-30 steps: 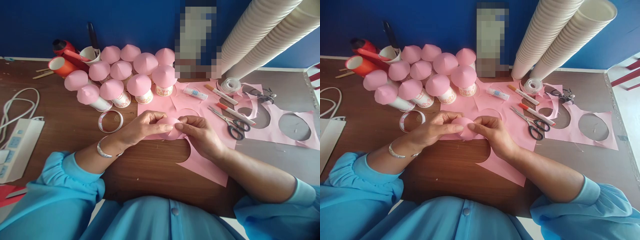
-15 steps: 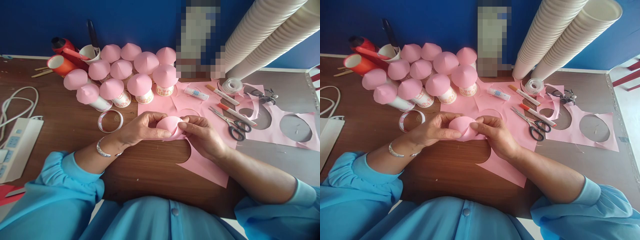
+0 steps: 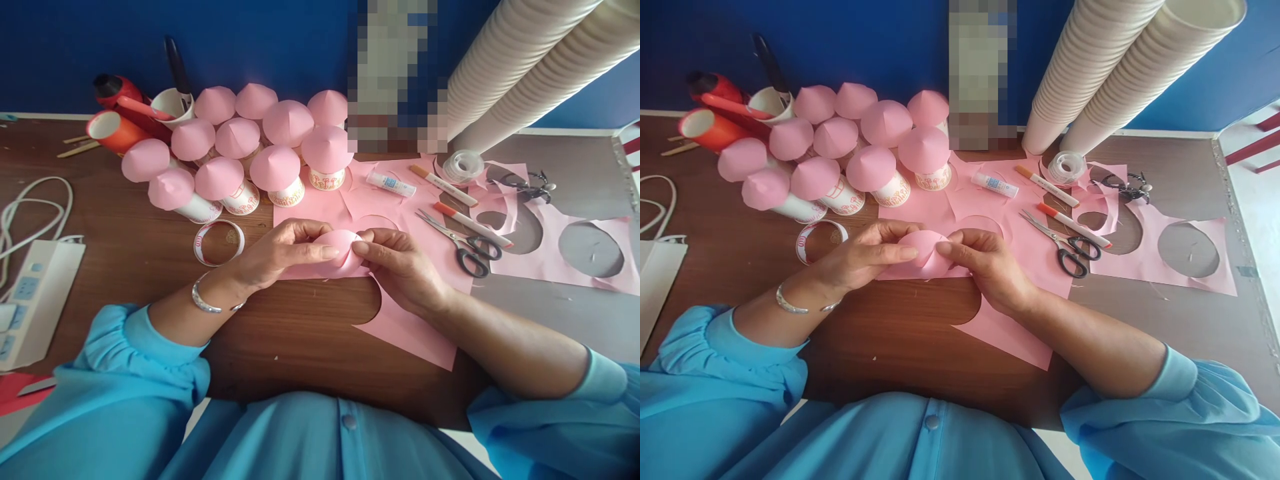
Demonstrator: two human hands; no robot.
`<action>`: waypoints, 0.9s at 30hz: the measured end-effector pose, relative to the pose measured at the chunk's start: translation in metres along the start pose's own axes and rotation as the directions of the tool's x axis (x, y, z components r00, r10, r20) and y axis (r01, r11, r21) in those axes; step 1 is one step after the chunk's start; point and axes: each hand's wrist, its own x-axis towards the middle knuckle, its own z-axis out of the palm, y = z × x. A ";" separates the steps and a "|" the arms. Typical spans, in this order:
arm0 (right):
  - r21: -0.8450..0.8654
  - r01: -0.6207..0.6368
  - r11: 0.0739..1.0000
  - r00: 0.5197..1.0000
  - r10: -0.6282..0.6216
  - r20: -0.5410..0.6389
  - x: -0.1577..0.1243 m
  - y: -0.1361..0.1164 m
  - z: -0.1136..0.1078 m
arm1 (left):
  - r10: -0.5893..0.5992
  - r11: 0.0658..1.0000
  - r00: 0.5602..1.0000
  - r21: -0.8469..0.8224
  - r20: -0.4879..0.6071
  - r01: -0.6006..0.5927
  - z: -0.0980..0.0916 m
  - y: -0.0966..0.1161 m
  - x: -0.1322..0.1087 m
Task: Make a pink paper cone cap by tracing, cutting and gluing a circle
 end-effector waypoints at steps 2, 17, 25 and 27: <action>-0.017 0.015 1.000 1.000 -0.015 -0.008 0.001 0.001 -0.001 | -0.001 1.000 1.000 0.031 0.002 0.001 0.001 0.001 0.001; -0.099 0.028 0.995 0.999 -0.030 -0.019 0.000 0.007 -0.002 | -0.030 0.991 0.995 0.137 0.097 0.016 -0.001 -0.004 0.002; -0.144 0.074 0.987 0.994 -0.085 -0.072 0.001 0.005 -0.001 | -0.011 0.991 0.999 0.135 0.032 0.006 0.006 0.000 0.001; -0.190 0.092 0.978 0.990 -0.109 -0.085 0.001 0.006 -0.001 | -0.025 0.983 1.000 0.184 -0.016 0.028 0.010 0.003 0.000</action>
